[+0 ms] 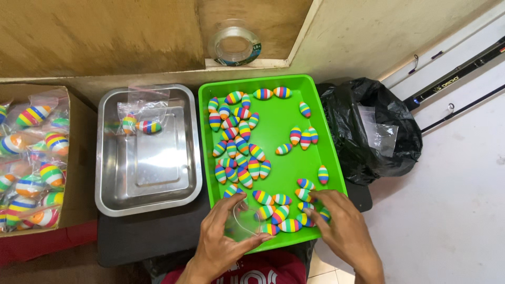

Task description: The person picks up colorful fishing floats from a green tray and places them individually into small plastic bags, then places the bags into a metal tray or a cardboard box.

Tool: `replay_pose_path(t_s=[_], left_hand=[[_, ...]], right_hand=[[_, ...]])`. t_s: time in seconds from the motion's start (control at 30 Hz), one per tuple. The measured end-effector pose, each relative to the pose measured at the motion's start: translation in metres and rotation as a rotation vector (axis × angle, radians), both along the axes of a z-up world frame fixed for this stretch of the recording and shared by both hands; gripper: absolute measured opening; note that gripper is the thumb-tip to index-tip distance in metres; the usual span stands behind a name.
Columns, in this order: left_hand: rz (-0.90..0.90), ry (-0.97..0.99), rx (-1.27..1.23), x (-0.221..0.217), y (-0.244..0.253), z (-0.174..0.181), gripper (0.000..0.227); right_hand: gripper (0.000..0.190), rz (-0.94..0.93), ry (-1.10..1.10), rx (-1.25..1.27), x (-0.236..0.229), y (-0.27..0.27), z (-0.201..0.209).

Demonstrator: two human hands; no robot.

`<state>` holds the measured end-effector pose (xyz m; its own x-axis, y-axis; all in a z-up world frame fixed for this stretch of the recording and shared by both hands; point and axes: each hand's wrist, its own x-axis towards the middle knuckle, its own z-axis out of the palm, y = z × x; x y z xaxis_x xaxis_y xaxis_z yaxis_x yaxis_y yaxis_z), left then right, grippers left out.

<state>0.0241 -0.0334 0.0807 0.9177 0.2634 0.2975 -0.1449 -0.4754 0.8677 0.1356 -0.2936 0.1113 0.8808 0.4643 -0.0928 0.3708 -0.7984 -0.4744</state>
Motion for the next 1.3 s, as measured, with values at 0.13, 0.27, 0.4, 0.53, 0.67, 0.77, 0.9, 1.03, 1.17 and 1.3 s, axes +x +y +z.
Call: replay_pose_path(t_s=[0.13,0.27,0.4,0.53,0.67,0.77,0.9,1.03,1.17,1.3], left_hand=[[0.029,-0.028,-0.03,0.002,-0.008,-0.01,0.087],[0.016,-0.042,-0.063,0.001,-0.014,-0.023,0.082],[0.004,0.008,-0.052,0.003,-0.014,-0.026,0.084],[-0.019,-0.017,-0.039,0.01,-0.015,-0.015,0.082],[-0.052,-0.079,0.119,0.026,-0.015,0.0,0.071],[-0.048,-0.116,0.219,0.036,-0.016,0.007,0.063],[-0.069,-0.126,0.266,0.035,-0.017,0.008,0.07],[-0.078,-0.139,0.235,0.029,-0.019,0.009,0.067],[-0.129,-0.126,0.18,0.03,-0.017,0.004,0.068],[-0.114,-0.142,0.159,0.027,-0.02,0.003,0.061]], right_hand=[[0.042,0.042,0.022,-0.082,-0.003,0.003,-0.02],[0.034,-0.142,0.012,-0.102,-0.004,0.012,-0.025],[0.041,-0.162,-0.047,-0.12,0.001,0.021,-0.034],[0.043,-0.139,-0.005,-0.157,0.002,0.026,-0.042],[0.036,-0.085,-0.044,0.154,-0.001,0.038,-0.012],[0.038,-0.059,0.02,0.397,-0.011,0.046,0.028],[0.039,-0.001,-0.065,0.515,-0.026,0.056,0.057],[0.035,-0.068,-0.022,0.569,-0.033,0.061,0.047],[0.022,0.108,-0.122,0.549,-0.03,0.069,0.042],[0.011,0.121,-0.096,0.605,-0.036,0.079,0.037]])
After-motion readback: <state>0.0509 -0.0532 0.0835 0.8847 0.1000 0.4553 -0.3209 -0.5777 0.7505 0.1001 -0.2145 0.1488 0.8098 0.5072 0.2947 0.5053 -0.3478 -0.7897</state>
